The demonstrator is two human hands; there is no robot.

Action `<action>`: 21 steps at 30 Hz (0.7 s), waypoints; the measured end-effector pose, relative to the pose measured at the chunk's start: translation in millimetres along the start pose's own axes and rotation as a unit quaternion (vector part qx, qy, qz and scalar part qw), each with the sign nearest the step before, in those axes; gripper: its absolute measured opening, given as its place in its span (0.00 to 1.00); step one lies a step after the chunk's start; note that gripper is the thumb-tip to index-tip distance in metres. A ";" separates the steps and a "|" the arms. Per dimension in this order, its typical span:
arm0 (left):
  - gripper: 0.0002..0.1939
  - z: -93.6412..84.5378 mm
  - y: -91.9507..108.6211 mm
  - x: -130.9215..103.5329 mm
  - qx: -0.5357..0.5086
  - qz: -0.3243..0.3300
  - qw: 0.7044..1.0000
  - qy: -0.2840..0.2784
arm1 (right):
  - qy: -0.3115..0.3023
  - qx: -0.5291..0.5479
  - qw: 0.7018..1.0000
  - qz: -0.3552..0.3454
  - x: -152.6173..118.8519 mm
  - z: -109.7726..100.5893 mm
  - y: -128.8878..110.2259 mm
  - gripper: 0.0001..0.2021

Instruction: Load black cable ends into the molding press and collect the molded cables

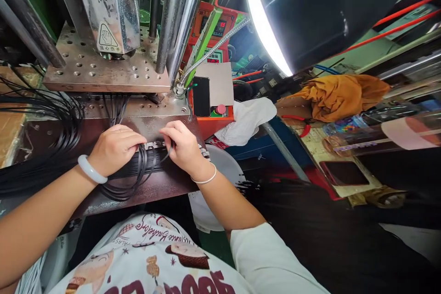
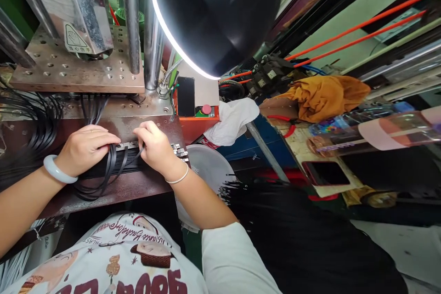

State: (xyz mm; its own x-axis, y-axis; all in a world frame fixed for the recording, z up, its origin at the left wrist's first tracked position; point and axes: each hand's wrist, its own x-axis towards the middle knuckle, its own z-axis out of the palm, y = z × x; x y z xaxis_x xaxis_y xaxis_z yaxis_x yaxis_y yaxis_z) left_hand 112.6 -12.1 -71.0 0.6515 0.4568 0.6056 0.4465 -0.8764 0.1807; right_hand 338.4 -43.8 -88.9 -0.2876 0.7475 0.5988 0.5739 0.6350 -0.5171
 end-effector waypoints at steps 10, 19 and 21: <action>0.16 -5.4 4.4 -7.0 0.001 0.020 1.000 -0.021 | -0.041 0.086 0.992 0.085 3.0 -5.1 0.9 0.09; 0.15 -8.9 13.8 0.3 0.081 0.101 0.991 -0.042 | -0.074 0.052 0.995 0.052 1.7 -3.5 0.5 0.11; 0.16 -8.4 15.7 -1.8 0.070 0.104 0.991 -0.040 | -0.077 0.042 0.995 0.044 1.0 -3.0 0.1 0.11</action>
State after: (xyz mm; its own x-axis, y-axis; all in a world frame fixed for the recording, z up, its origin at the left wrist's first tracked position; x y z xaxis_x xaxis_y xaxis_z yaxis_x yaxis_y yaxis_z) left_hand 113.3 -28.0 -62.8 0.7825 0.2834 0.5544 0.3737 -0.9260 -0.0541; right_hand 340.4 -43.5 -86.6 -0.3567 0.8180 0.4512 0.5383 0.5747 -0.6164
